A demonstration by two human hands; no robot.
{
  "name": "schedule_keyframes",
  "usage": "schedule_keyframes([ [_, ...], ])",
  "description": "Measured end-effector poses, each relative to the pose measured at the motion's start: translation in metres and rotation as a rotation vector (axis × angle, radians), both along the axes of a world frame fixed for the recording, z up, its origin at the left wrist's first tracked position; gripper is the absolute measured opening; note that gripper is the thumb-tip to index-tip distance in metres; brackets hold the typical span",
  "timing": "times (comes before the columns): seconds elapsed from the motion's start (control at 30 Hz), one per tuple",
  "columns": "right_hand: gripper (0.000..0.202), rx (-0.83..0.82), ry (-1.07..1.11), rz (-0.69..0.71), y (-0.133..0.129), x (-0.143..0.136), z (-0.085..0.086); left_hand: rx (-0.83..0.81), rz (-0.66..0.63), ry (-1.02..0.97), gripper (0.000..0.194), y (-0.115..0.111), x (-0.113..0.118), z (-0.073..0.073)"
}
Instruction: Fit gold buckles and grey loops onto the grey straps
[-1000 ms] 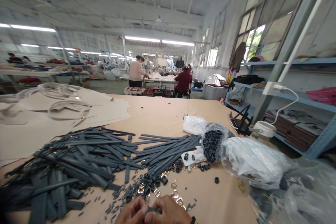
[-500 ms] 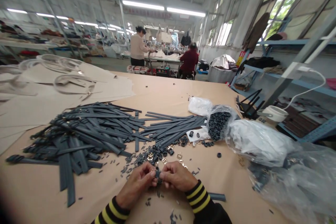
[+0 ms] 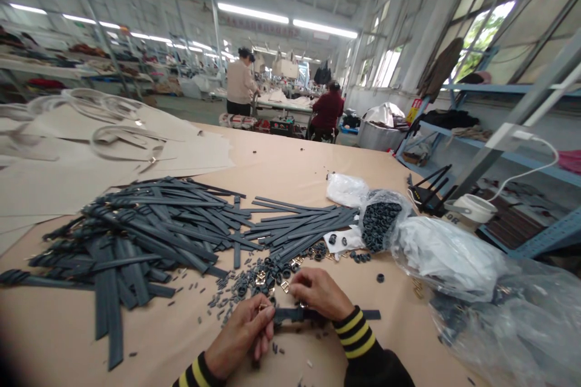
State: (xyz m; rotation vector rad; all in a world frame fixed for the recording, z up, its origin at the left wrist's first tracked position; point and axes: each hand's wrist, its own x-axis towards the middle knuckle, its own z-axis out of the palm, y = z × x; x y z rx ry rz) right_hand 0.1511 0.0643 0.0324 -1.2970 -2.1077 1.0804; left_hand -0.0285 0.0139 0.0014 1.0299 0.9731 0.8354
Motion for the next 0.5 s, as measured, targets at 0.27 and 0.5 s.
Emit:
schedule_keyframes([
  [0.27,0.018,0.278,-0.426,-0.365,0.048,0.021,0.008,-0.025,0.018,0.028,0.035,-0.001,0.003,-0.002],
  [0.5,0.007,0.322,-0.626,-0.464,0.051,-0.012,-0.014,0.052,0.043,0.079,0.033,0.006,-0.003,-0.022],
])
